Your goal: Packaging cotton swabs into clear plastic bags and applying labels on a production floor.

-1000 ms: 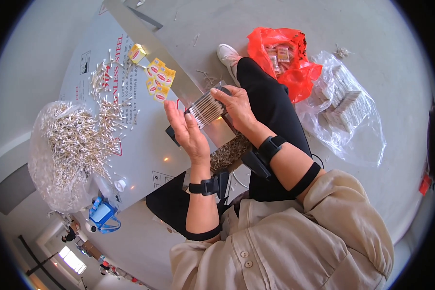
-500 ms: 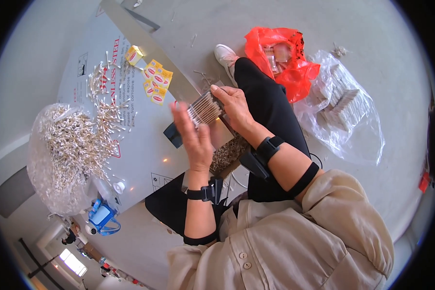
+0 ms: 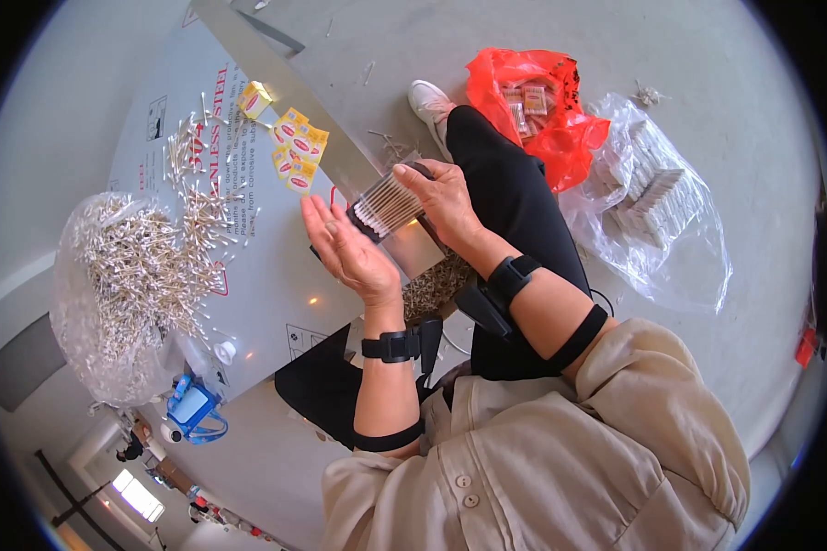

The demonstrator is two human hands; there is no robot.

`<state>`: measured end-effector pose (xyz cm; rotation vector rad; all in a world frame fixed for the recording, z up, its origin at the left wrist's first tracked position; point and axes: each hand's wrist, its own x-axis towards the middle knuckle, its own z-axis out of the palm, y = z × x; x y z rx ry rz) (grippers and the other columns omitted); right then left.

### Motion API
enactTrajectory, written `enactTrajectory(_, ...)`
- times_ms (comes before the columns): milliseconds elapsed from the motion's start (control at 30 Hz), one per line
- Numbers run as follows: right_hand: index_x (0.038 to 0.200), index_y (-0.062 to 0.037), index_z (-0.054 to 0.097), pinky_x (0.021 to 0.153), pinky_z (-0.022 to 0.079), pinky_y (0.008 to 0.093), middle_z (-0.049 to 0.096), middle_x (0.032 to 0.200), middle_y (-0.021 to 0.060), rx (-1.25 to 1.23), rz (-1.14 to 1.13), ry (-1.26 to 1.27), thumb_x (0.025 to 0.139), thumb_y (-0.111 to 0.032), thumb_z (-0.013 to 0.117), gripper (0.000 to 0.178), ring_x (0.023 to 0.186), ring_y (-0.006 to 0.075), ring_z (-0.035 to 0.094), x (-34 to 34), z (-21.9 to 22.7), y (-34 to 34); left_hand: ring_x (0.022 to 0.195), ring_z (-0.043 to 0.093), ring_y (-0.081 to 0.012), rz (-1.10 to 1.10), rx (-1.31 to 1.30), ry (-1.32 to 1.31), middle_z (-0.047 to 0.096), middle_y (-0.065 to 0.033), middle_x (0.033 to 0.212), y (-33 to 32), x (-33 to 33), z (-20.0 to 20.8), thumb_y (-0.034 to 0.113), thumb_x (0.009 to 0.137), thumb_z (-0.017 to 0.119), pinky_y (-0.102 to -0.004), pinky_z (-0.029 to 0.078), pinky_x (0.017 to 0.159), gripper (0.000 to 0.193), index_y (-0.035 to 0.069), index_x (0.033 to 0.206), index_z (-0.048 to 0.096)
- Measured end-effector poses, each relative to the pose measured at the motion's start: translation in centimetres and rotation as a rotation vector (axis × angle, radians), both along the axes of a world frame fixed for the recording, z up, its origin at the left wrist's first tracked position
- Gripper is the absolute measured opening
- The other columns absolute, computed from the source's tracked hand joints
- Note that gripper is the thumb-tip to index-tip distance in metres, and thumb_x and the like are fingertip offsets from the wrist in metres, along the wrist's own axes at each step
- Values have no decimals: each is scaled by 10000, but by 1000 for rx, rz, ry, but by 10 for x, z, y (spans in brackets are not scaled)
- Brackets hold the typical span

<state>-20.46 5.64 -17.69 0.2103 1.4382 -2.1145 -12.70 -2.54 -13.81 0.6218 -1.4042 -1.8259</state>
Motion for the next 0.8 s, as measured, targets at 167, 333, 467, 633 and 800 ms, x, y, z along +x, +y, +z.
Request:
enactTrajectory(167, 842, 3, 699, 612, 489, 244, 665, 754, 6, -79, 26, -84, 908, -180, 687, 195, 660, 69, 584, 0, 1, 2, 1432, 252, -379, -131, -958, -593, 250, -227, 1545, -4, 25, 10, 231, 993, 491, -491, 239, 1153, 543, -31, 1443, 336)
enactTrajectory(333, 858, 2, 697, 601, 491, 248, 670, 761, 9, -46, 38, -91, 912, -173, 676, 185, 650, 73, 590, 0, 1, 5, 1463, 167, -376, -376, -1456, -1118, 223, -202, 1569, 15, 44, 18, 475, 967, 468, -559, 146, 1151, 732, -18, 1478, 292)
enactTrajectory(467, 867, -14, 694, 564, 467, 230, 663, 753, 5, -132, 6, -151, 924, -193, 654, 192, 608, 71, 569, 2, 13, 8, 1467, 150, -373, -397, -1444, -1126, 206, -189, 1578, 7, 50, 14, 559, 960, 413, -566, 128, 1152, 794, -11, 1492, 262)
enactTrajectory(633, 801, -20, 686, 471, 348, 240, 592, 640, -23, -112, -23, -247, 921, -182, 646, 205, 516, 56, 454, 3, 24, 15, 1468, 130, -390, -303, -1278, -947, 173, -226, 1575, 7, 43, 14, 535, 951, 460, -538, 105, 1167, 821, -31, 1498, 224)
enactTrajectory(800, 766, -34, 675, 452, 312, 239, 541, 596, -31, -70, -20, -208, 897, -175, 674, 193, 495, 46, 422, 2, 20, 21, 1463, 125, -403, -374, -1291, -1056, 143, -246, 1574, 5, 42, 8, 539, 974, 419, -522, 112, 1169, 814, -24, 1510, 177)
